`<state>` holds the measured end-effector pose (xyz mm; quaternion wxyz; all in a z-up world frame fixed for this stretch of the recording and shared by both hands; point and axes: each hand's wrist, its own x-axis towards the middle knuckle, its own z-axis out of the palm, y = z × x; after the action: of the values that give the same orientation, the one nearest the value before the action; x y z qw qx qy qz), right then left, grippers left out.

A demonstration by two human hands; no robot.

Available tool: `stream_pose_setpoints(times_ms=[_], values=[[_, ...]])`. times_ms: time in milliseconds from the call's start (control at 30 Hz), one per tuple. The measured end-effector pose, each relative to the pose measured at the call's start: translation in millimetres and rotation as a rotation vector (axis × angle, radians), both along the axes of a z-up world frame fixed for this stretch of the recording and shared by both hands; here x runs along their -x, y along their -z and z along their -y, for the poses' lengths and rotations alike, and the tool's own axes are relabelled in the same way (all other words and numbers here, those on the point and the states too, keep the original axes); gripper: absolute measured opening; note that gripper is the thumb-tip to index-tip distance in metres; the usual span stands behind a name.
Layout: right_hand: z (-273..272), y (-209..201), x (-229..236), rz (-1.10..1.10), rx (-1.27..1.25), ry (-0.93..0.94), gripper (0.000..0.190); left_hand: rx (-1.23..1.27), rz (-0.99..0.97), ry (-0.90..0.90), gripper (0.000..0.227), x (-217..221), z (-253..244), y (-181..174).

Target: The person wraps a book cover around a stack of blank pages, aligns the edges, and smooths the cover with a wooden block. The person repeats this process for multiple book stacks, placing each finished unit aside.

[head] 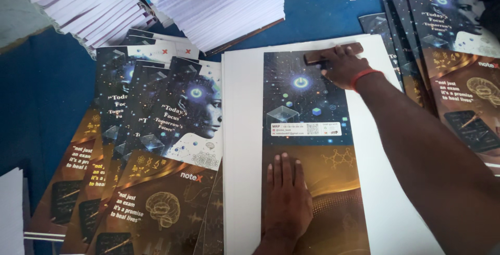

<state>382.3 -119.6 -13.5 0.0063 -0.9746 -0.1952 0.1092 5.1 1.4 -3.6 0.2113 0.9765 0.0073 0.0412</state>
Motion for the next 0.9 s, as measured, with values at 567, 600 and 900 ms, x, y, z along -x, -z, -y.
stream_pose_setpoints(times_ms=[567,600,900], values=[[26.3,11.6,44.2,0.321,0.061,0.174,0.063,-0.060,0.156,-0.006,0.066,5.4,-1.8,-3.1],[28.7,8.4,51.3,0.340,0.055,0.171,0.064,-0.074,0.171,-0.007,0.066,4.4,-1.6,-4.5],[55.0,0.1,103.7,0.327,0.175,0.079,0.062,-0.115,0.170,-0.016,0.061,7.7,-0.9,-18.9]])
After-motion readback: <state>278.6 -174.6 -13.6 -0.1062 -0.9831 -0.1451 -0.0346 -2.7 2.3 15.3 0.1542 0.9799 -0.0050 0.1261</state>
